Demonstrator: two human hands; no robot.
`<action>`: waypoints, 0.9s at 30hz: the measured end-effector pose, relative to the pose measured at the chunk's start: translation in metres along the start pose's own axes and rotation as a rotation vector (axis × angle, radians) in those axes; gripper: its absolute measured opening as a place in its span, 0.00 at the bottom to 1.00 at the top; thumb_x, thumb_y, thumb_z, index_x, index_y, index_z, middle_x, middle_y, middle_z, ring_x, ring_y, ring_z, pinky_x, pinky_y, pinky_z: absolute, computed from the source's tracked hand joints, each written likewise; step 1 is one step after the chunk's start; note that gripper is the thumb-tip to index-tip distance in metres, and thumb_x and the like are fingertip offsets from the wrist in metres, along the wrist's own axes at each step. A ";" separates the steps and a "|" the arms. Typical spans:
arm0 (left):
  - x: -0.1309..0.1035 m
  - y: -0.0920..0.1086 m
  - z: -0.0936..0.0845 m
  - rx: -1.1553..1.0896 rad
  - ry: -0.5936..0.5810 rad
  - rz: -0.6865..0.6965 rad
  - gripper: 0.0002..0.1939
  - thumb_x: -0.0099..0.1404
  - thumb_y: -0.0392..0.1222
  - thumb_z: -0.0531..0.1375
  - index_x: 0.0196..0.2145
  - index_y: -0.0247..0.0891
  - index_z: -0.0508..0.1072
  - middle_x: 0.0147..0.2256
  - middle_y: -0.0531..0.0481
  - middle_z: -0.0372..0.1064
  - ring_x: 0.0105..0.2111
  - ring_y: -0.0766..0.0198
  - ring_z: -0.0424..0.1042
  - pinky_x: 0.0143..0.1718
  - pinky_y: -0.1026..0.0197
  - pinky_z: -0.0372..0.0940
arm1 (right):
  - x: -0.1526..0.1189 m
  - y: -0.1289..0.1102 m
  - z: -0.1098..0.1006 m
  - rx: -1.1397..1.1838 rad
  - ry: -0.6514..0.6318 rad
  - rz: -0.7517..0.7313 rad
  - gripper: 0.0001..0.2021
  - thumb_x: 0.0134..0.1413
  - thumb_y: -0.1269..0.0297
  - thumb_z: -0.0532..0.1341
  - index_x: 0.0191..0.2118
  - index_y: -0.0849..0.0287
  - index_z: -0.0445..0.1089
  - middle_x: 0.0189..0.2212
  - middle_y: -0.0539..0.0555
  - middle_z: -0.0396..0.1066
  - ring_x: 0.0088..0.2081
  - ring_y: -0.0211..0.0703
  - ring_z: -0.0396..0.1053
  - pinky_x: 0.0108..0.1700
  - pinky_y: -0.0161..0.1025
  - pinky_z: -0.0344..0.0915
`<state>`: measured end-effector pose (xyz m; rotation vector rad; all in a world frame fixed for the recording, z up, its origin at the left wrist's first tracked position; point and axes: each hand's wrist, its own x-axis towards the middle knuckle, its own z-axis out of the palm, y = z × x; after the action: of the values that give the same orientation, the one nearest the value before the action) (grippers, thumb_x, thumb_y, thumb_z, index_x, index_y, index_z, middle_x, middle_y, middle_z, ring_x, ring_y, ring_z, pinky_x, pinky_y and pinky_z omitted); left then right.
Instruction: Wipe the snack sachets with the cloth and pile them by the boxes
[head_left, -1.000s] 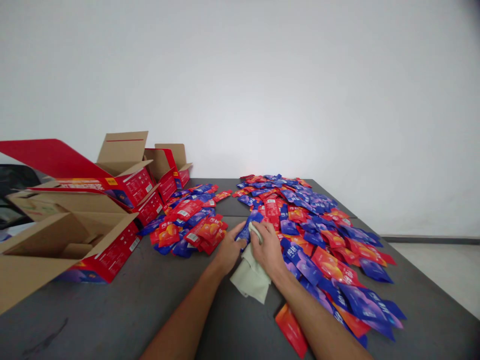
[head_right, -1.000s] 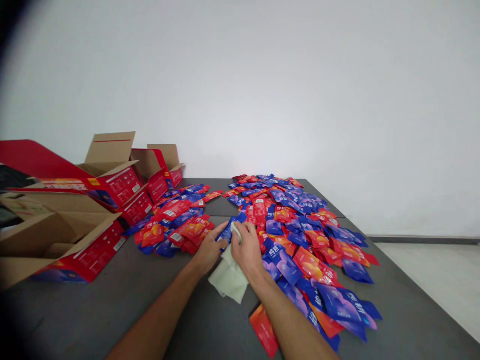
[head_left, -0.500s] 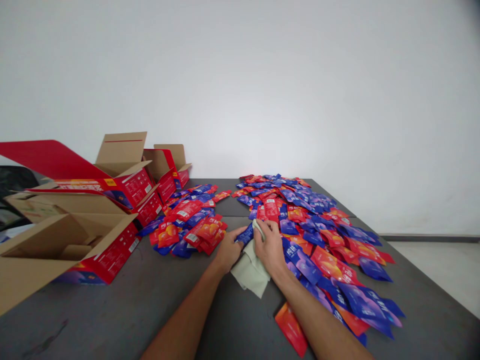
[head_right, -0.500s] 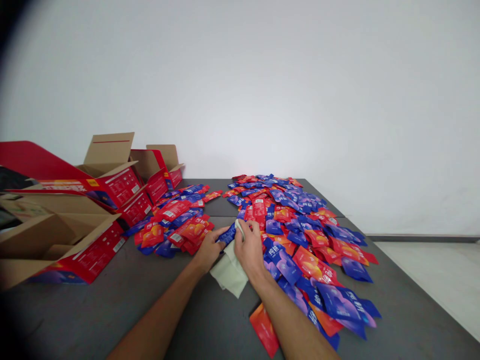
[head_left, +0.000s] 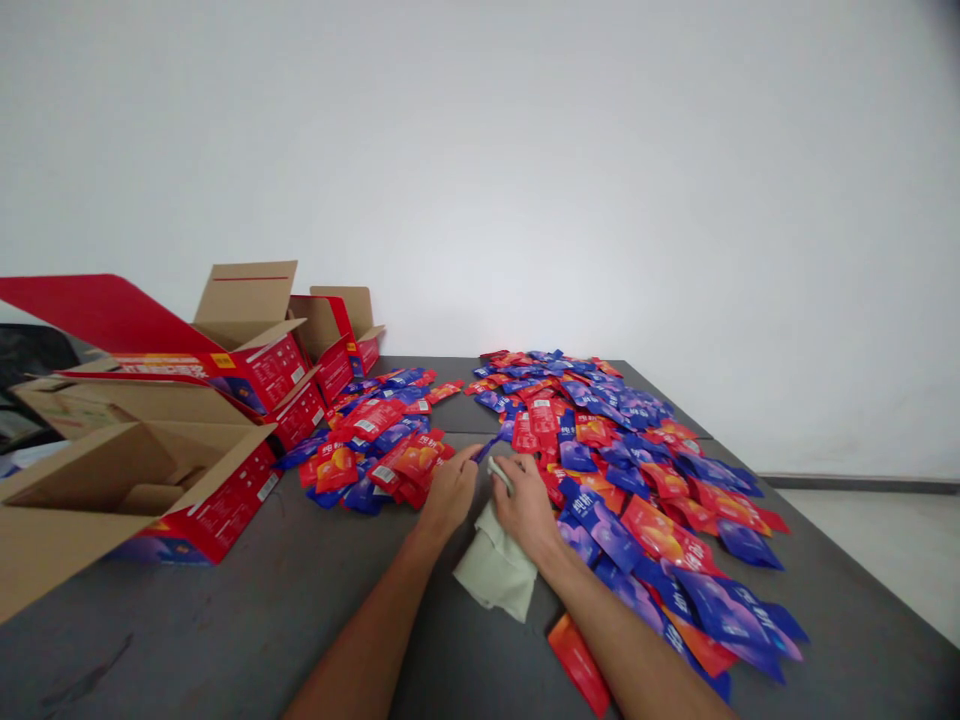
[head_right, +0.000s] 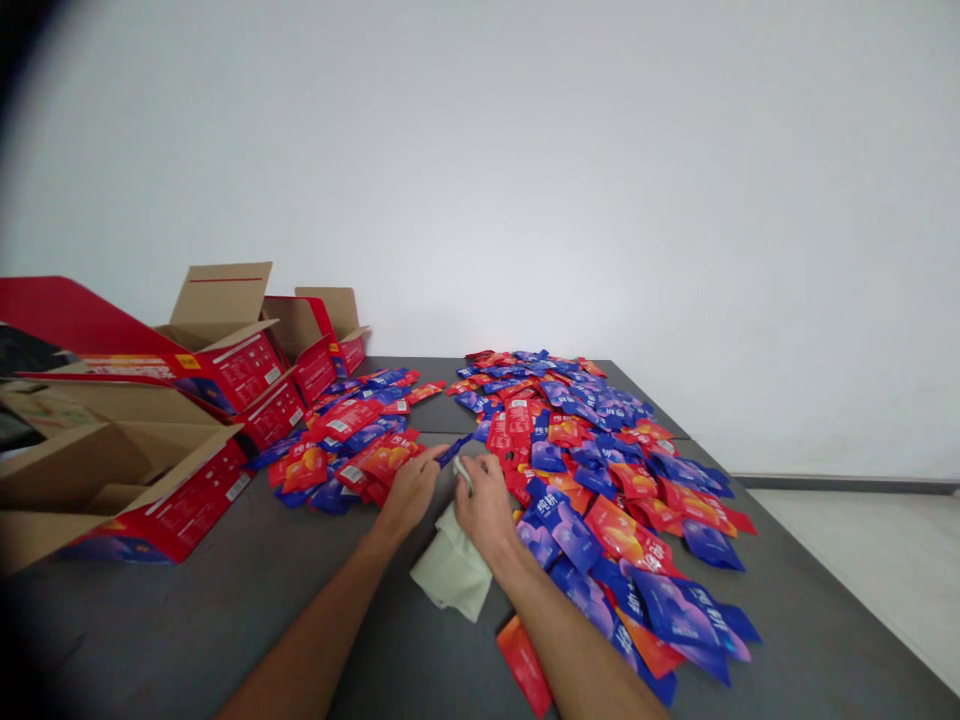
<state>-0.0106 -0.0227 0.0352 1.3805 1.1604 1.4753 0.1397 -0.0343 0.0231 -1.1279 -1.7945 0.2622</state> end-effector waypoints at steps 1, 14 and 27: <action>0.002 -0.002 -0.003 0.040 0.027 0.040 0.18 0.56 0.33 0.59 0.43 0.42 0.80 0.46 0.43 0.75 0.52 0.49 0.68 0.61 0.50 0.54 | -0.002 -0.001 0.002 -0.004 -0.024 -0.003 0.15 0.58 0.71 0.56 0.49 0.56 0.74 0.40 0.59 0.67 0.43 0.49 0.68 0.48 0.46 0.69; 0.019 -0.016 -0.064 1.054 0.211 0.120 0.17 0.57 0.31 0.56 0.41 0.41 0.79 0.51 0.40 0.71 0.55 0.43 0.61 0.58 0.43 0.51 | -0.005 0.006 0.000 -0.151 -0.110 0.022 0.14 0.56 0.73 0.58 0.45 0.56 0.75 0.38 0.58 0.68 0.40 0.47 0.69 0.46 0.43 0.68; 0.002 -0.007 -0.043 1.340 0.328 0.018 0.16 0.64 0.39 0.56 0.48 0.43 0.77 0.56 0.40 0.64 0.60 0.41 0.53 0.59 0.38 0.50 | 0.000 -0.023 -0.007 -0.490 -0.174 0.161 0.17 0.60 0.60 0.58 0.54 0.54 0.71 0.55 0.61 0.65 0.54 0.59 0.59 0.52 0.53 0.59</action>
<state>-0.0543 -0.0236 0.0298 1.9553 2.5895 0.8483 0.1322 -0.0496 0.0407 -1.6395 -1.9834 0.0093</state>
